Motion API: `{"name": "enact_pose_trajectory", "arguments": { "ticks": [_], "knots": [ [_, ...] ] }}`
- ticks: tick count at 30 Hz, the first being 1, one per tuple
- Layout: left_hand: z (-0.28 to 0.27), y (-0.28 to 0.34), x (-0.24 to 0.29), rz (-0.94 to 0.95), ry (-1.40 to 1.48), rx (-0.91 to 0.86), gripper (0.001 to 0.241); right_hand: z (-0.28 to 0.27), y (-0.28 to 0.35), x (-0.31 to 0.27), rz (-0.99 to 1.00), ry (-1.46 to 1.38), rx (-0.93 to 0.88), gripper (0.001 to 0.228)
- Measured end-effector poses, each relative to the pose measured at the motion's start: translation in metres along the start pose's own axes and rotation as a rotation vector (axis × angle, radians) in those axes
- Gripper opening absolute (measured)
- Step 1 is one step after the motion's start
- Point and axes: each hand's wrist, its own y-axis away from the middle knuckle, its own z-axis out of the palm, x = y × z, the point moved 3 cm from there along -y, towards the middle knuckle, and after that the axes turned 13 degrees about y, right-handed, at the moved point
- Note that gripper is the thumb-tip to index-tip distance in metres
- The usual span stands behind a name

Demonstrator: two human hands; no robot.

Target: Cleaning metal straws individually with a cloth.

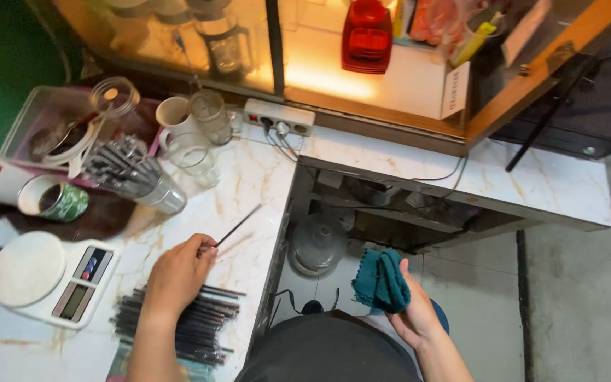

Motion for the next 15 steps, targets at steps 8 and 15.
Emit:
{"name": "enact_pose_trajectory", "arguments": {
  "ticks": [8, 15],
  "knots": [
    [0.105, 0.005, 0.113, 0.102, 0.822, -0.316, 0.020, 0.020, 0.015, -0.002, -0.039, 0.041, -0.059, 0.072],
    [0.158, 0.026, 0.154, 0.328, 0.757, -0.428, 0.015, -0.004, -0.004, 0.042, -0.250, 0.239, -0.114, 0.054]
  ]
}}
